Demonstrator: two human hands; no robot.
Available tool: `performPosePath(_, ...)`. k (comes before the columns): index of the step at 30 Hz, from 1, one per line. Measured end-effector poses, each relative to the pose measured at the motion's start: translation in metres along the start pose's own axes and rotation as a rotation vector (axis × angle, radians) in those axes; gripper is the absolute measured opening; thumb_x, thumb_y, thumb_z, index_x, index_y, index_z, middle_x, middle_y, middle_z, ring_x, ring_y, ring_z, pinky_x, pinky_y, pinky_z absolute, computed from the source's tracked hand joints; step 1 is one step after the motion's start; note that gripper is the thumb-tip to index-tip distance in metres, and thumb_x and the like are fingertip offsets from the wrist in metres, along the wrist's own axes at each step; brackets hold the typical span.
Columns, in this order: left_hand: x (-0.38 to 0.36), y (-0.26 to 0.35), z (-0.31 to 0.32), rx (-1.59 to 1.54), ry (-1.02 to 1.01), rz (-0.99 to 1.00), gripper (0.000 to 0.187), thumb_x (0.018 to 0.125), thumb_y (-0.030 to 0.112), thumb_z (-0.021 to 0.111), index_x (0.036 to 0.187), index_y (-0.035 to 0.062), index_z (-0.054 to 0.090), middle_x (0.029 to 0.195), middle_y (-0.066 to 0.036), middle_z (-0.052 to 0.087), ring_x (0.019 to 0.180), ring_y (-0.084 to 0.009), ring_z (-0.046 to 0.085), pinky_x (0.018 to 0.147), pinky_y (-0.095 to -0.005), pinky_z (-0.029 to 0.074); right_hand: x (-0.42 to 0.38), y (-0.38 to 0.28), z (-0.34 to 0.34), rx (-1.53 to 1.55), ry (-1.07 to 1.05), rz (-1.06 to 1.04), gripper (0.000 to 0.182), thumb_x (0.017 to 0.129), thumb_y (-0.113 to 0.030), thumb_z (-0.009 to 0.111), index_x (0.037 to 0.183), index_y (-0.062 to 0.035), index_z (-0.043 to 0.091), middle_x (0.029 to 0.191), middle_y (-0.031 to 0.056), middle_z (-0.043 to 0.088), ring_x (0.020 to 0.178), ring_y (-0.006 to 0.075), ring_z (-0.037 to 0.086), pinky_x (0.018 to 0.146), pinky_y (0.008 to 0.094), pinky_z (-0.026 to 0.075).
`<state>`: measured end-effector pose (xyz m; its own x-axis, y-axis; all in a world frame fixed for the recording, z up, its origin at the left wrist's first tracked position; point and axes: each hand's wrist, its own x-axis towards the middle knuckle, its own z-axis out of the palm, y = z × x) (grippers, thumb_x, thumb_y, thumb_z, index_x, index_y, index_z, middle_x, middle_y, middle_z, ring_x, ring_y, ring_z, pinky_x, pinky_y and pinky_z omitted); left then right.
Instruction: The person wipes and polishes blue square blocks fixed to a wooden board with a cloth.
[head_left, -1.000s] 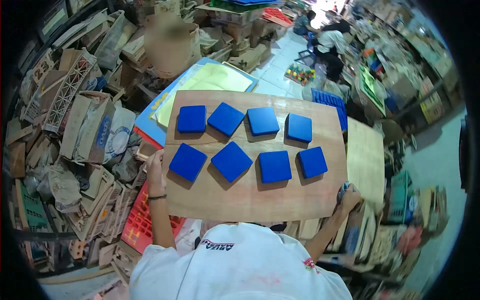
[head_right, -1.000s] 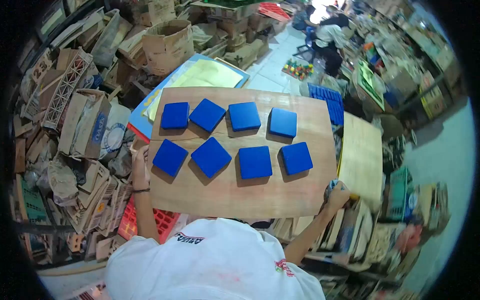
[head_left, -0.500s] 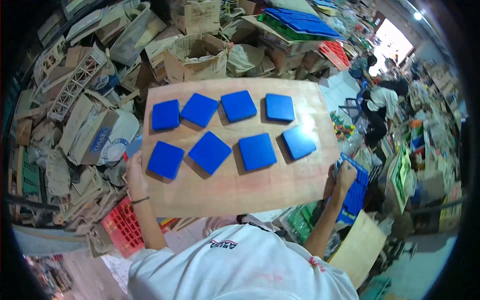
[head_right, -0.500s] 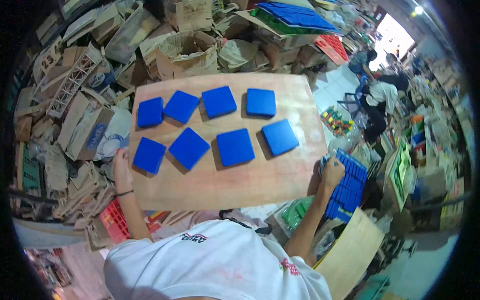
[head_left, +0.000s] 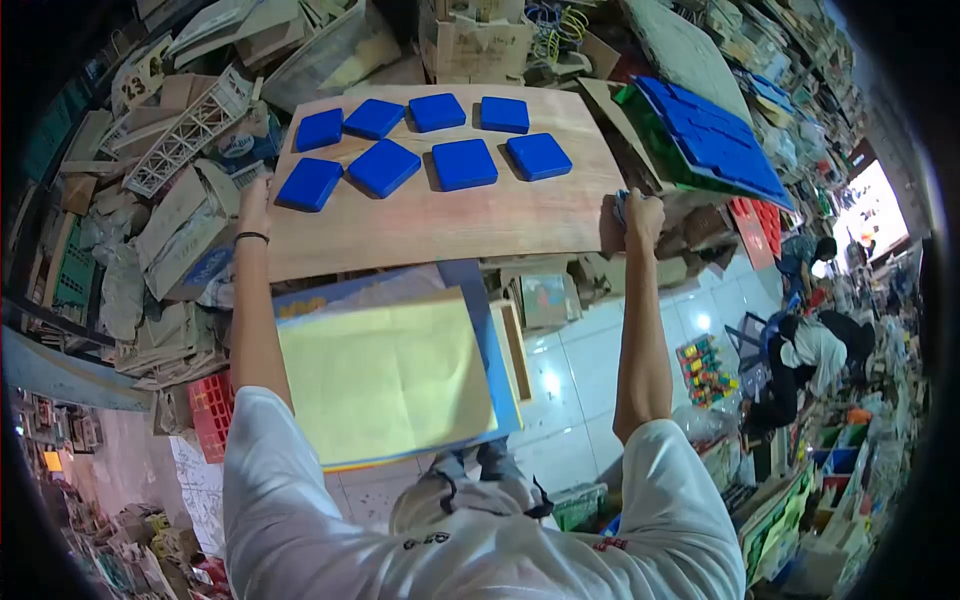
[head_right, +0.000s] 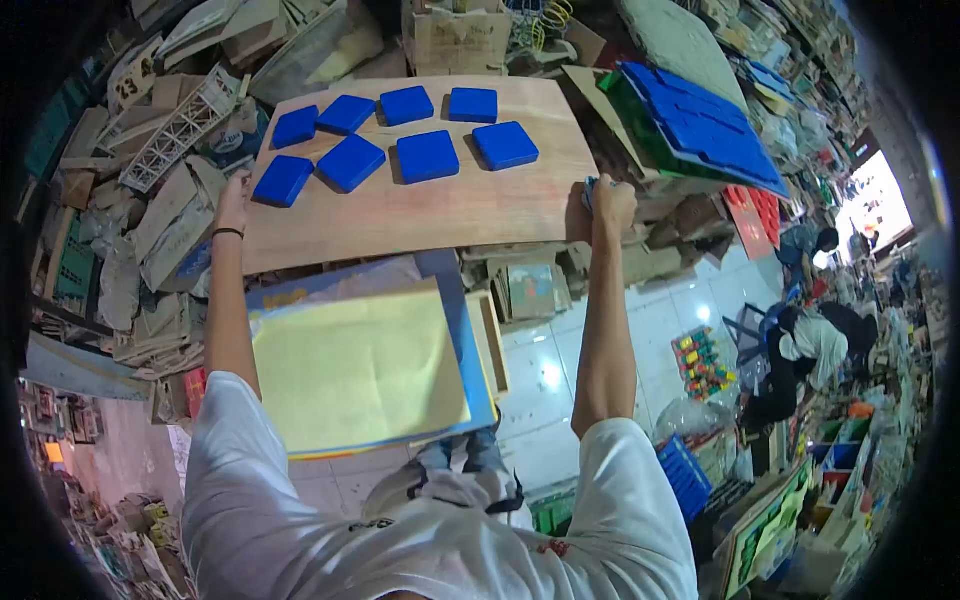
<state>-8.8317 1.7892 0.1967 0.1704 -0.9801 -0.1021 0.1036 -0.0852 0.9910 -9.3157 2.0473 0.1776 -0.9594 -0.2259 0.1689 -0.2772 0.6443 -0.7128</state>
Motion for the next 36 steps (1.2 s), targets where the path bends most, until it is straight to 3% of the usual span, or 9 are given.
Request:
performPosePath(3, 0.113, -0.054, -0.004, 0.067, -0.157, 0.028, 0.024, 0.077, 0.018, 0.054, 0.086, -0.0035, 0.057, 0.086, -0.009, 0.057, 0.076, -0.018, 0.052, 0.071, -0.0274, 0.04, 0.037, -0.022, 0.053, 0.013, -0.043, 0.027, 0.045, 0.073, -0.035, 0.053, 0.094, 0.0043, 0.061, 0.098, 0.0252, 0.059, 0.094, 0.038, 0.057, 0.082, 0.0435, 0.044)
performPosePath(6, 0.13, -0.068, 0.003, 0.323, -0.03, 0.085, 0.019, 0.076, 0.011, 0.053, 0.076, -0.0072, 0.057, 0.077, -0.007, 0.055, 0.068, -0.0154, 0.048, 0.061, -0.0299, 0.037, 0.049, -0.027, 0.092, -0.003, -0.152, 0.006, 0.043, 0.074, -0.032, 0.054, 0.094, 0.0044, 0.06, 0.1, 0.0249, 0.058, 0.095, 0.038, 0.056, 0.082, 0.0436, 0.044)
performPosePath(13, 0.125, -0.071, 0.009, 0.613, -0.081, 0.152, 0.016, 0.076, 0.007, 0.047, 0.07, -0.0048, 0.056, 0.06, -0.004, 0.049, 0.053, -0.0124, 0.04, 0.05, -0.0298, 0.031, 0.073, -0.017, 0.133, -0.047, -0.158, -0.159, 0.042, 0.072, -0.032, 0.055, 0.09, 0.0056, 0.061, 0.094, 0.0274, 0.059, 0.091, 0.0393, 0.057, 0.08, 0.0437, 0.045)
performPosePath(18, 0.083, -0.059, 0.024, 0.644, -0.154, 0.097, 0.023, 0.083, 0.013, 0.042, 0.083, -0.0039, 0.059, 0.069, -0.006, 0.054, 0.058, -0.0148, 0.047, 0.057, -0.0292, 0.038, 0.12, 0.015, 0.147, 0.04, -0.287, -0.379, 0.041, 0.07, -0.03, 0.056, 0.085, 0.0087, 0.06, 0.086, 0.0323, 0.057, 0.09, 0.0423, 0.056, 0.08, 0.043, 0.044)
performPosePath(21, 0.087, -0.076, 0.014, 0.647, -0.121, 0.005, 0.025, 0.084, 0.019, 0.047, 0.071, -0.0012, 0.055, 0.059, -0.002, 0.044, 0.054, -0.014, 0.04, 0.052, -0.0318, 0.032, 0.119, 0.014, 0.135, 0.005, -0.316, -0.298, 0.042, 0.07, -0.03, 0.057, 0.083, 0.0098, 0.06, 0.085, 0.0324, 0.057, 0.089, 0.042, 0.056, 0.079, 0.0425, 0.044)
performPosePath(24, 0.097, -0.095, 0.009, 0.729, -0.12, 0.14, 0.033, 0.085, 0.026, 0.047, 0.069, -0.0019, 0.055, 0.061, -0.005, 0.051, 0.057, -0.0163, 0.046, 0.054, -0.0333, 0.034, 0.113, 0.018, 0.135, 0.051, -0.29, -0.257, 0.042, 0.071, -0.029, 0.058, 0.083, 0.0112, 0.059, 0.084, 0.0315, 0.058, 0.088, 0.0414, 0.057, 0.076, 0.0411, 0.045)
performPosePath(28, 0.066, -0.066, 0.026, 0.845, -0.091, 0.049, 0.033, 0.086, 0.025, 0.045, 0.077, -0.0036, 0.057, 0.072, -0.008, 0.056, 0.067, -0.0187, 0.052, 0.065, -0.033, 0.04, 0.109, 0.016, 0.139, 0.077, -0.189, -0.228, 0.044, 0.073, -0.031, 0.058, 0.086, 0.0113, 0.059, 0.085, 0.0292, 0.059, 0.087, 0.0385, 0.059, 0.073, 0.039, 0.045)
performPosePath(30, 0.104, -0.09, 0.007, 0.789, -0.177, 0.07, 0.034, 0.087, 0.027, 0.044, 0.078, -0.0032, 0.056, 0.073, -0.008, 0.056, 0.067, -0.0189, 0.052, 0.064, -0.0333, 0.04, 0.111, 0.014, 0.136, 0.078, -0.178, -0.218, 0.044, 0.073, -0.032, 0.059, 0.086, 0.0105, 0.059, 0.085, 0.0293, 0.059, 0.086, 0.0381, 0.059, 0.073, 0.0391, 0.045)
performPosePath(36, 0.063, -0.081, 0.022, 0.599, -0.14, 0.052, 0.031, 0.084, 0.027, 0.047, 0.072, -0.0008, 0.049, 0.065, -0.004, 0.045, 0.064, -0.0147, 0.044, 0.06, -0.0308, 0.036, 0.125, 0.026, 0.12, -0.005, -0.338, -0.233, 0.045, 0.073, -0.034, 0.059, 0.089, 0.0071, 0.061, 0.085, 0.0278, 0.06, 0.086, 0.0362, 0.06, 0.073, 0.0388, 0.046)
